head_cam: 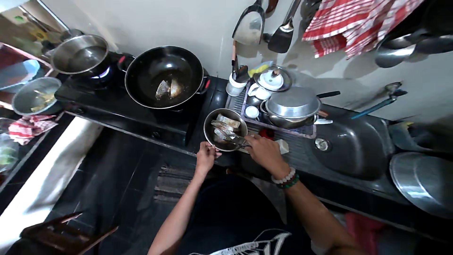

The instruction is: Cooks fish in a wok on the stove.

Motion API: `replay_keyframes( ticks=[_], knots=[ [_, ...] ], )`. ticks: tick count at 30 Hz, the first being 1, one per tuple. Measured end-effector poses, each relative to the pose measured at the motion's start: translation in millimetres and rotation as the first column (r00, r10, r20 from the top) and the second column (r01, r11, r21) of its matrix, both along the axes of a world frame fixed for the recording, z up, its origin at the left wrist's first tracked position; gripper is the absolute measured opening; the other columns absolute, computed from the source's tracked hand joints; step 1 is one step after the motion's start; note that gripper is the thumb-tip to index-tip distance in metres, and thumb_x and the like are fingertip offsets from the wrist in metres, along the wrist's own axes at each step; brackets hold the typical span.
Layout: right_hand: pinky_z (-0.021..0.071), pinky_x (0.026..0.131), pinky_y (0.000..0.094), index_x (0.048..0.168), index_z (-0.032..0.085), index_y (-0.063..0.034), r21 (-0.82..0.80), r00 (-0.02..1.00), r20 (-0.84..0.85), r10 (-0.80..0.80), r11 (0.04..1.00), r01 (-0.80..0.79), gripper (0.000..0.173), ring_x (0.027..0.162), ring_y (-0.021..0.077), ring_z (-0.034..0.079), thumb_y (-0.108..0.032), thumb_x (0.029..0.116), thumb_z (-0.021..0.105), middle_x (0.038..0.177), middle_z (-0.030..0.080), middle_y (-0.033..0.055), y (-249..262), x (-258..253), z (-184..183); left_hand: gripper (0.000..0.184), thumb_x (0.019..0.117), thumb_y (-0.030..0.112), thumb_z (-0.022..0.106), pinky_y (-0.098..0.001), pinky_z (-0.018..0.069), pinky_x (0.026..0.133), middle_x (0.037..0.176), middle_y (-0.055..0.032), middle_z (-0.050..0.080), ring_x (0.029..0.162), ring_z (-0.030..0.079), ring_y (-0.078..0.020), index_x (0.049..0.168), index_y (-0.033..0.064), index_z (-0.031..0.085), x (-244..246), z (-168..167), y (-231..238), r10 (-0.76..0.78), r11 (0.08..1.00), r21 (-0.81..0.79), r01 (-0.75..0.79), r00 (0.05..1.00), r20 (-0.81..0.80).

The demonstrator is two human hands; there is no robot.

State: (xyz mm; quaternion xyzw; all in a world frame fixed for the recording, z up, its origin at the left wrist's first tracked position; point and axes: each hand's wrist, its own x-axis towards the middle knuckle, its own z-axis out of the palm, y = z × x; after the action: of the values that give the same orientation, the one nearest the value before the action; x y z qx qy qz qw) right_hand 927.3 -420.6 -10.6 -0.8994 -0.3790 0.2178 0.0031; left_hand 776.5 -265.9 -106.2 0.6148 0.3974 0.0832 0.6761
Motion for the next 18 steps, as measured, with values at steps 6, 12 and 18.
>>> replay_keyframes(
  ticks=[6, 12, 18],
  knots=[
    [0.0478, 0.096, 0.0664, 0.139, 0.062, -0.0142, 0.009, 0.985, -0.128, -0.112, 0.993, 0.114, 0.044, 0.119, 0.0432, 0.062, -0.037, 0.1020, 0.060, 0.131, 0.065, 0.0201, 7.2, 8.7, -11.1, 0.027, 0.1079, 0.010, 0.051, -0.0354, 0.0654, 0.076, 0.098, -0.0144, 0.071, 0.081, 0.076, -0.0202, 0.129, -0.0056, 0.046, -1.2, -0.8, 0.4, 0.002, 1.000, -0.003, -0.002, 1.000, -0.003],
    [0.0475, 0.098, 0.0649, 0.138, 0.064, -0.0214, 0.011, 0.971, -0.182, -0.155, 0.987, 0.159, 0.041, 0.120, 0.0388, 0.063, -0.039, 0.1016, 0.061, 0.131, 0.067, 0.0147, -1.8, 22.4, -19.6, 0.025, 0.1078, 0.010, 0.051, -0.0344, 0.0652, 0.075, 0.097, -0.0126, 0.072, 0.079, 0.076, -0.0185, 0.128, -0.0037, 0.047, -3.1, -4.8, 2.4, -0.009, 1.000, 0.001, 0.009, 1.000, -0.012],
    [0.0476, 0.098, 0.0663, 0.139, 0.063, -0.0255, 0.039, 0.964, -0.205, -0.170, 0.983, 0.182, 0.041, 0.118, 0.0395, 0.064, -0.040, 0.1010, 0.063, 0.127, 0.069, 0.0149, -22.0, 34.6, -22.3, 0.036, 0.1100, 0.020, 0.048, -0.0336, 0.0638, 0.076, 0.106, -0.0114, 0.074, 0.083, 0.075, -0.0173, 0.140, 0.0005, 0.046, -15.6, -3.7, 7.1, -0.077, 0.997, -0.026, 0.076, 0.996, -0.045]
  ],
)
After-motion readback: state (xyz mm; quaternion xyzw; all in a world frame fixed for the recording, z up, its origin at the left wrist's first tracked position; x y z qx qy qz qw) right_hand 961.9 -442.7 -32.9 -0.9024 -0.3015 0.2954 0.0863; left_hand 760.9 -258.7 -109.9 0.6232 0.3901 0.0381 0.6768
